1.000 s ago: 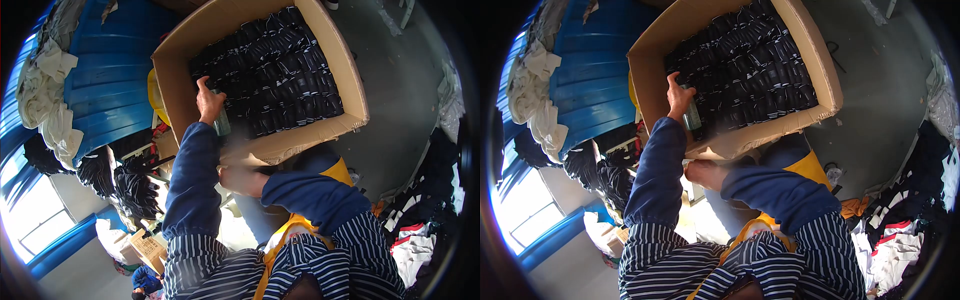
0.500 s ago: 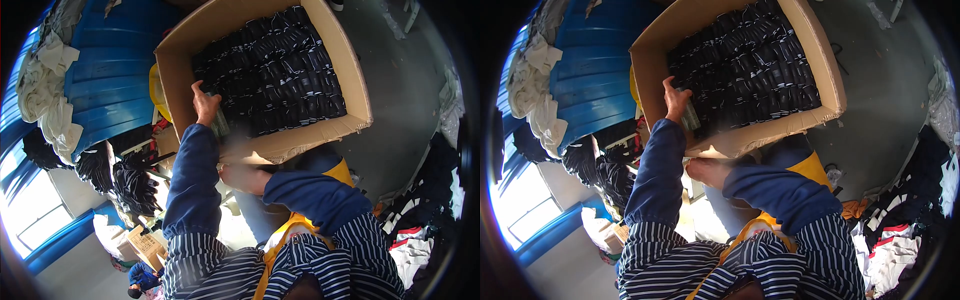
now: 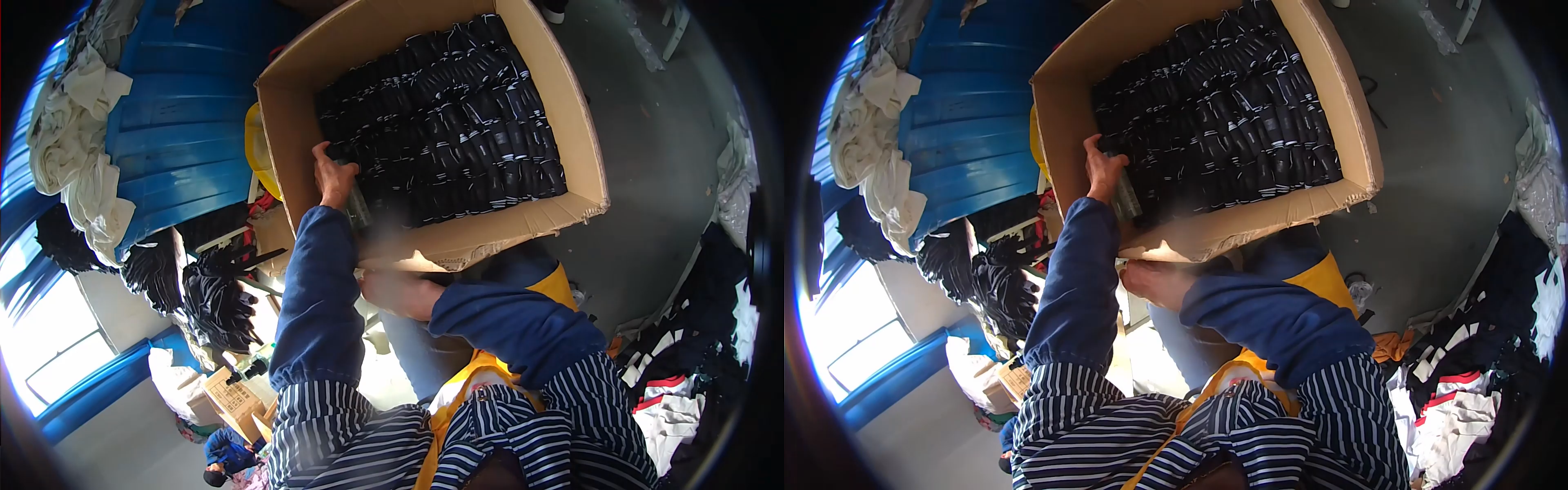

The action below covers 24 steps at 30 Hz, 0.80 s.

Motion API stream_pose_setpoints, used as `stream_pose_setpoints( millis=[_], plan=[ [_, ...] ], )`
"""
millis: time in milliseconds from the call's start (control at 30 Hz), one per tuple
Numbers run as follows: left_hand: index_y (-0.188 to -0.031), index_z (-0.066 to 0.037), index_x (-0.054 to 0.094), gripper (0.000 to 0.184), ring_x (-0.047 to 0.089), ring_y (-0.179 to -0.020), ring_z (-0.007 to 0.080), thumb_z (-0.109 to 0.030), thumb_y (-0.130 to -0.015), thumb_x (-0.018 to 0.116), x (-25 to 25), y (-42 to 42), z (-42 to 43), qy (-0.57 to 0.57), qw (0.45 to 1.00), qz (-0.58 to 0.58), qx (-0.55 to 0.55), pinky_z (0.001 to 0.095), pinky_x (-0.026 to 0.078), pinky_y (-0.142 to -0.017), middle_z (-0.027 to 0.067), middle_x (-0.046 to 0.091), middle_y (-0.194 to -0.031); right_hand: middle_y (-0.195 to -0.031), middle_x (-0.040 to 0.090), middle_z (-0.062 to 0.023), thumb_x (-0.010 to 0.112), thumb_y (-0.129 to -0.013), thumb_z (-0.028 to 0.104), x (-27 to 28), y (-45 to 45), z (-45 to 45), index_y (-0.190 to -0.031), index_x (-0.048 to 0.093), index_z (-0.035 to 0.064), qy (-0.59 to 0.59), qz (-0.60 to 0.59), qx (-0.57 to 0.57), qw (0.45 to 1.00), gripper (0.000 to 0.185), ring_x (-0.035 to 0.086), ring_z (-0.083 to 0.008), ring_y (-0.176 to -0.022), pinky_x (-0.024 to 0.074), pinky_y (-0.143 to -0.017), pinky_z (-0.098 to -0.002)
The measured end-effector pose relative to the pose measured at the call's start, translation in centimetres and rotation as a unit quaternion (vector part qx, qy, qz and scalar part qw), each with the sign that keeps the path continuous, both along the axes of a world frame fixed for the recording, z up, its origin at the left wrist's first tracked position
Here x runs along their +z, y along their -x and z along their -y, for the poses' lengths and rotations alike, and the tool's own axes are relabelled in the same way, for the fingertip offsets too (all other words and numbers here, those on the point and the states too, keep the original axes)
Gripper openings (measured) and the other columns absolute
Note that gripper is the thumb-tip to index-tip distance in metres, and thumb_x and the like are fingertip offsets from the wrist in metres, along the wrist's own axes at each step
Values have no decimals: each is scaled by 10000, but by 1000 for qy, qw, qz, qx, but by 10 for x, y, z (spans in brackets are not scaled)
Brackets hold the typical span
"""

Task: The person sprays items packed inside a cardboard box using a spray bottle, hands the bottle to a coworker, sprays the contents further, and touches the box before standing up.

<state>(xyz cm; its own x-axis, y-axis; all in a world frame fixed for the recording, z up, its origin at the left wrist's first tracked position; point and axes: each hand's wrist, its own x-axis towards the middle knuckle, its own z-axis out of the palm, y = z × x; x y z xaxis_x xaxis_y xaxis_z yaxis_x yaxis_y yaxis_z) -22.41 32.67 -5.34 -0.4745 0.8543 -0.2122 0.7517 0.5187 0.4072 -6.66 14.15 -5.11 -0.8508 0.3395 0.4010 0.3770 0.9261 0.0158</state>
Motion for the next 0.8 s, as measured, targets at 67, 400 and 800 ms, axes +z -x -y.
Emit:
stream_pose_setpoints(
  millis=[67,400,800],
  plan=[
    [-1307,-144,322,854,516,-1084,373,-94,-566,745,4,-7,-4,-11,1000,-4,-18,405,422,-932,238,514,-1164,-952,505,-88,566,-790,175,1,-1,1,-1021,487,48,-1,27,0,1000,276,518,-231,-947,432,-899,-289],
    [-1297,-160,354,850,561,-1008,369,-130,-551,759,34,-32,-70,-26,995,42,-86,417,451,-878,211,584,-1046,-970,554,-97,459,-843,173,2,-6,-2,-1031,555,20,6,-21,17,1000,261,505,-236,-1007,403,-913,-354],
    [-1276,-133,382,815,595,-932,327,-130,-550,753,13,-63,-91,-53,987,43,-146,393,477,-824,200,598,-1013,-1209,504,-129,421,-867,259,35,-31,-13,-1133,519,34,23,92,45,994,362,415,-288,-1218,244,-1102,-405]
  ],
)
